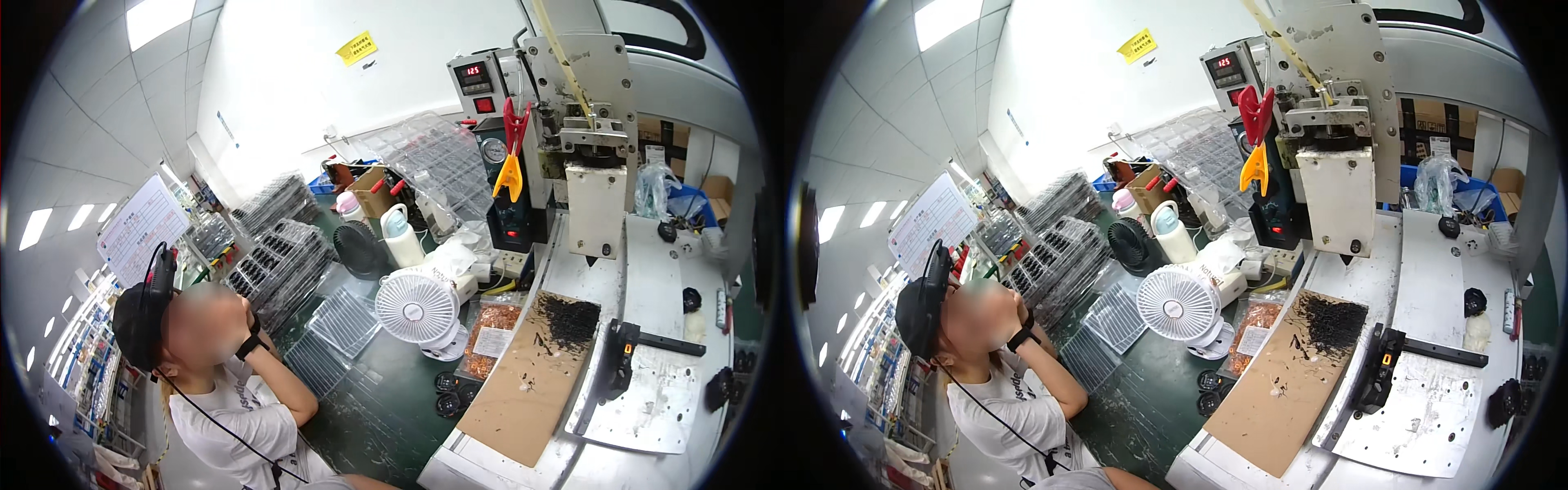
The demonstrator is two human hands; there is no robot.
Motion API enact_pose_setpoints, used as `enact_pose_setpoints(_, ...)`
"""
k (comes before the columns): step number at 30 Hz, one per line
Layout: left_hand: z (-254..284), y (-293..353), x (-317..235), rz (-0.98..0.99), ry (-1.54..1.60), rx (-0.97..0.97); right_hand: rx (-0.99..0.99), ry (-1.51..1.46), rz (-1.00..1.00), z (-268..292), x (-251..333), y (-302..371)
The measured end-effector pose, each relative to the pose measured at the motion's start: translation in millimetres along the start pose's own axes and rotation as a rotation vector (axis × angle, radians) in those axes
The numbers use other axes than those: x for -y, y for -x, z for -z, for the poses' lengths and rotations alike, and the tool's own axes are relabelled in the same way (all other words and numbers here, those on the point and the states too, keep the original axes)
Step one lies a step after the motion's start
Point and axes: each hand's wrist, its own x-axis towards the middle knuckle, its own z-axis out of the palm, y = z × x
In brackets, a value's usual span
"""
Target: Operating an automated machine to assemble and test electronic components at a workbench.
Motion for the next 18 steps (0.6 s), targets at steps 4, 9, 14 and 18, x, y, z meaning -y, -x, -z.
enact_pose_setpoints(4, -2, 3, -3, 0.016, -0.028, 0.032, -0.136, -0.079, -0.073, -8, 7, -28)
enact_pose_setpoints(9, -24, -23, -76, -0.163, -0.194, 0.173, -0.415, 0.253, 0.106, -21, -2, -24)
enact_pose_setpoints(14, -21, -10, -198, -0.569, -1.101, 0.271, -0.365, 0.177, 0.026, -27, 10, -32)
enact_pose_setpoints(18, -18, -53, -229, -0.729, -1.275, -0.225, -0.296, 0.078, -0.045, -37, 13, -4)
